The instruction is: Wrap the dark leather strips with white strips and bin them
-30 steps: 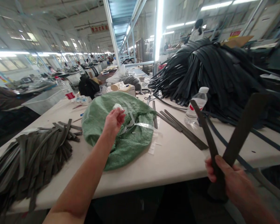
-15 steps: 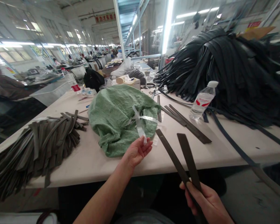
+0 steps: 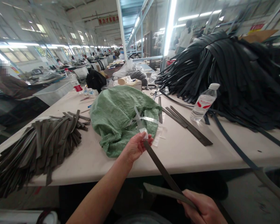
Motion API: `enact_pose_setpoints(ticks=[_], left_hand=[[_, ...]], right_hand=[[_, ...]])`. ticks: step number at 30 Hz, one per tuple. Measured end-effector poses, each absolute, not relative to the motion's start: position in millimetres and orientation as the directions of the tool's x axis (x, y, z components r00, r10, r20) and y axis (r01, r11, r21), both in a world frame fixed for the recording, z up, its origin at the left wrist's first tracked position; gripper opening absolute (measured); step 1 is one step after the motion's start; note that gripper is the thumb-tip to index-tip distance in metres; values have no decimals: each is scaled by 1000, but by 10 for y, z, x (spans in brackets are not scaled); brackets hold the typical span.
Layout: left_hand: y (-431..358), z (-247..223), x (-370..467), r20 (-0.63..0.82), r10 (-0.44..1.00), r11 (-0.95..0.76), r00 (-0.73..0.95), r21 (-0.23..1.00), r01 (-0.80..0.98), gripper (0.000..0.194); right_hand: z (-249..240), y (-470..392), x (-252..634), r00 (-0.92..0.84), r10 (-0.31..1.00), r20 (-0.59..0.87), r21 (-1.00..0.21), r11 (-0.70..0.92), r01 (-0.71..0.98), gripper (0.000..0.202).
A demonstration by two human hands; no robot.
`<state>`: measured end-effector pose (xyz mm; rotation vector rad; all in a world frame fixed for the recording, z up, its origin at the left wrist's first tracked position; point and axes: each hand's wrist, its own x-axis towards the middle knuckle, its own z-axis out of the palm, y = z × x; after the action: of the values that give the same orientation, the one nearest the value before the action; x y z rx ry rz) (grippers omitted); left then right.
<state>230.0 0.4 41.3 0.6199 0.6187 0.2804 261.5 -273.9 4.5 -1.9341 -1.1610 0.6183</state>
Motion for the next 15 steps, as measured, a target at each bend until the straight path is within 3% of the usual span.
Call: enact_pose_setpoints(ticks=[5, 11, 15], left_hand=[[5, 377, 2265, -423, 420, 758, 803, 650, -54, 14], [-61, 308, 2235, -379, 432, 733, 818, 676, -74, 24], [-256, 217, 2191, -384, 396, 734, 834, 679, -36, 31]], right_hand=[[-46, -2723, 2648, 491, 869, -64, -824, -324, 465, 42], [-185, -2646, 2573, 528, 807, -265, -914, -385, 130, 49], [-128, -2356, 2574, 577, 781, -238, -939, -337, 68, 49]])
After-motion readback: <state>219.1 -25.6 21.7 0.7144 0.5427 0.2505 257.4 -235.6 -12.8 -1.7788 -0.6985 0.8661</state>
